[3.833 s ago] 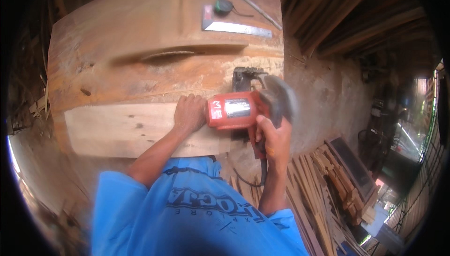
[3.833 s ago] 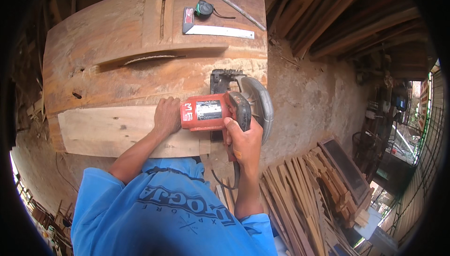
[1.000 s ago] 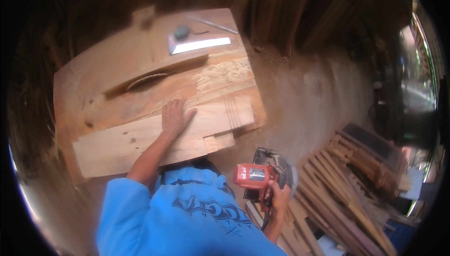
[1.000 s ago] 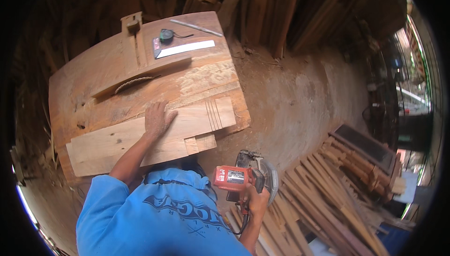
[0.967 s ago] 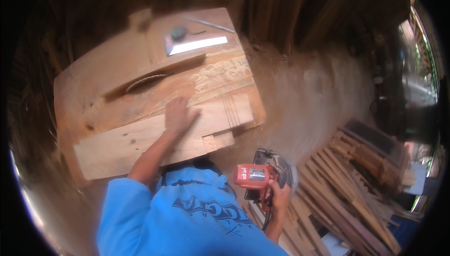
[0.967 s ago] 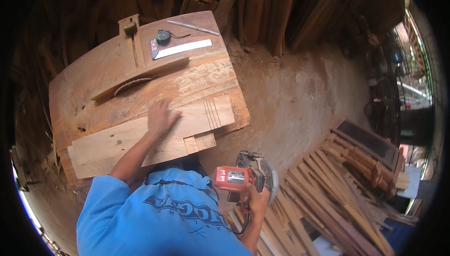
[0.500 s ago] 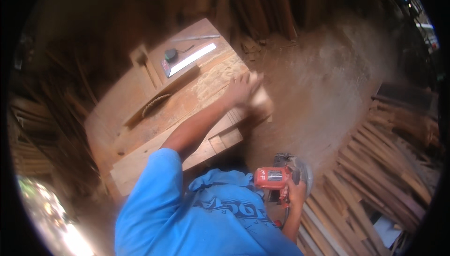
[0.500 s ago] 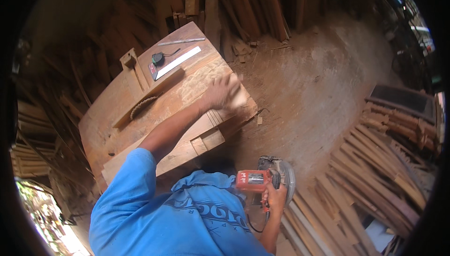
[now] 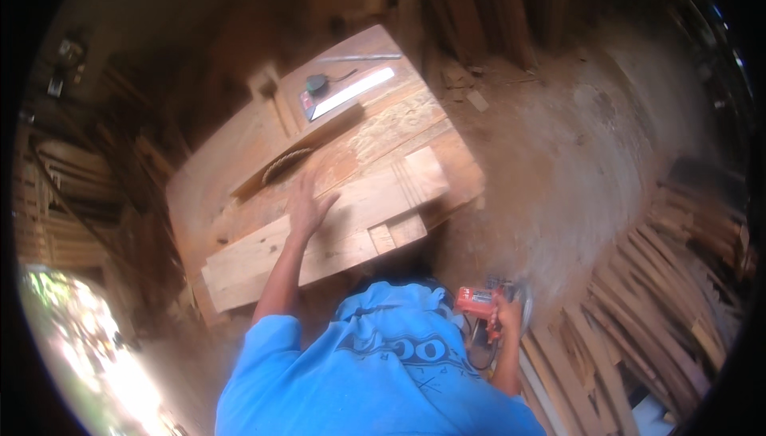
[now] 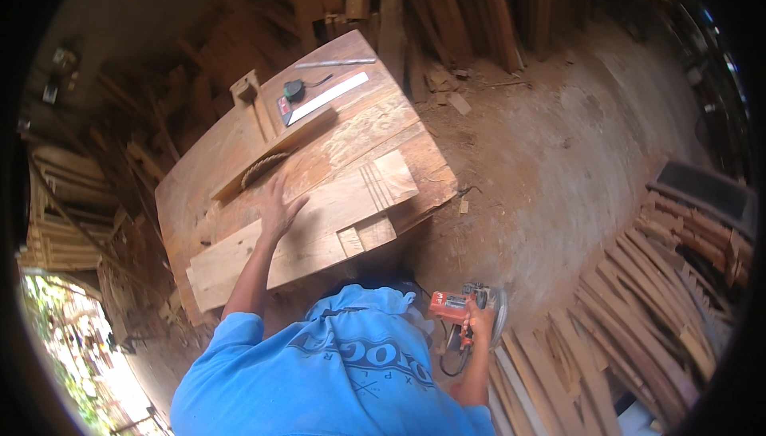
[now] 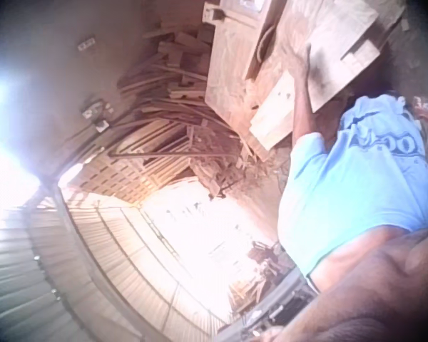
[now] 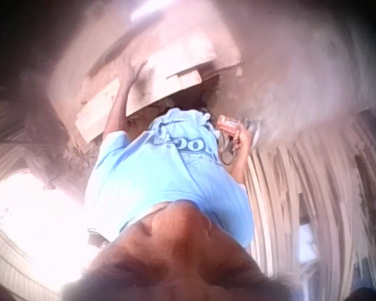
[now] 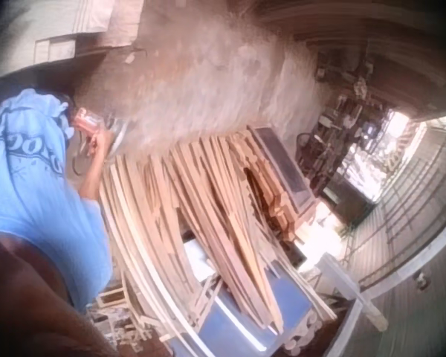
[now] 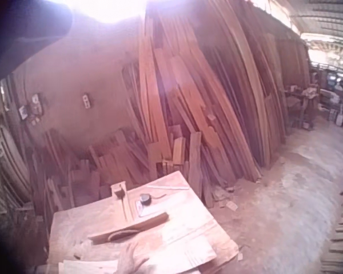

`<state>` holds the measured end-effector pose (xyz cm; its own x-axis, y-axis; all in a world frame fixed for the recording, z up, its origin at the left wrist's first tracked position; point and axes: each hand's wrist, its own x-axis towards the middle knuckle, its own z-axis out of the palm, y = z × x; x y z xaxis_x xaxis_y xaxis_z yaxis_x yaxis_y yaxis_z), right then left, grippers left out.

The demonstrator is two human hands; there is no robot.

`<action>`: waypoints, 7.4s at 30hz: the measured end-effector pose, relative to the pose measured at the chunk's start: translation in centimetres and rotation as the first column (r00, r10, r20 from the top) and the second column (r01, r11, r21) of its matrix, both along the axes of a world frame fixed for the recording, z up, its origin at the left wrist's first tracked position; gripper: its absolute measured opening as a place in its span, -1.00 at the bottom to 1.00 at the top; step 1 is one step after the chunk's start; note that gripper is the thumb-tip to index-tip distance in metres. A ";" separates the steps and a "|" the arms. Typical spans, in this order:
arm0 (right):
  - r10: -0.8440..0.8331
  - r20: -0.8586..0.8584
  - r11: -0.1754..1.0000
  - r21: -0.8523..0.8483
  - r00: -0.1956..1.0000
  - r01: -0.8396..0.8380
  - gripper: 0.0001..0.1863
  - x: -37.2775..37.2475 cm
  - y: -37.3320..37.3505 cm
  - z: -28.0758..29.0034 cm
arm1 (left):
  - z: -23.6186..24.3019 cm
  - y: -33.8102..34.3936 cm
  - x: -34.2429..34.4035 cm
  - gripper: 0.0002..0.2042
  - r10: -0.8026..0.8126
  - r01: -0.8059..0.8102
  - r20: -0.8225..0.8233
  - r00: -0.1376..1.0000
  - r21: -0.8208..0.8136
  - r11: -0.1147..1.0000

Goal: The person uses a handheld circular saw to cut a plank of wood on a workbench. They position the wood, guide the saw along the plank to make a cut, and then move the cut piece aside. The process is repeated on another plank.

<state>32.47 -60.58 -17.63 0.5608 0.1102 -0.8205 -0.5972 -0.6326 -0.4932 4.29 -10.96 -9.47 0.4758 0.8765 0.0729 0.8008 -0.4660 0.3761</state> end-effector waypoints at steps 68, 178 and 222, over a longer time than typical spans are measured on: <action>0.073 -0.054 0.983 -0.167 0.996 -0.081 -0.67 -14.9 -0.7 -7.9 | 4.8 -1.0 -14.0 -0.51 -0.410 0.336 -0.187 0.893 -0.328 0.883; 0.439 -0.047 0.865 -0.249 0.897 -0.436 -0.55 -10.6 -0.3 -8.8 | -2.5 -9.8 -18.0 -0.10 -0.466 0.425 -0.183 0.866 -0.222 0.878; 0.682 0.059 0.731 -0.082 0.729 -0.678 -0.60 -7.1 1.4 -7.5 | -0.1 -4.5 -7.7 0.29 -0.480 0.403 -0.374 0.794 -0.267 0.875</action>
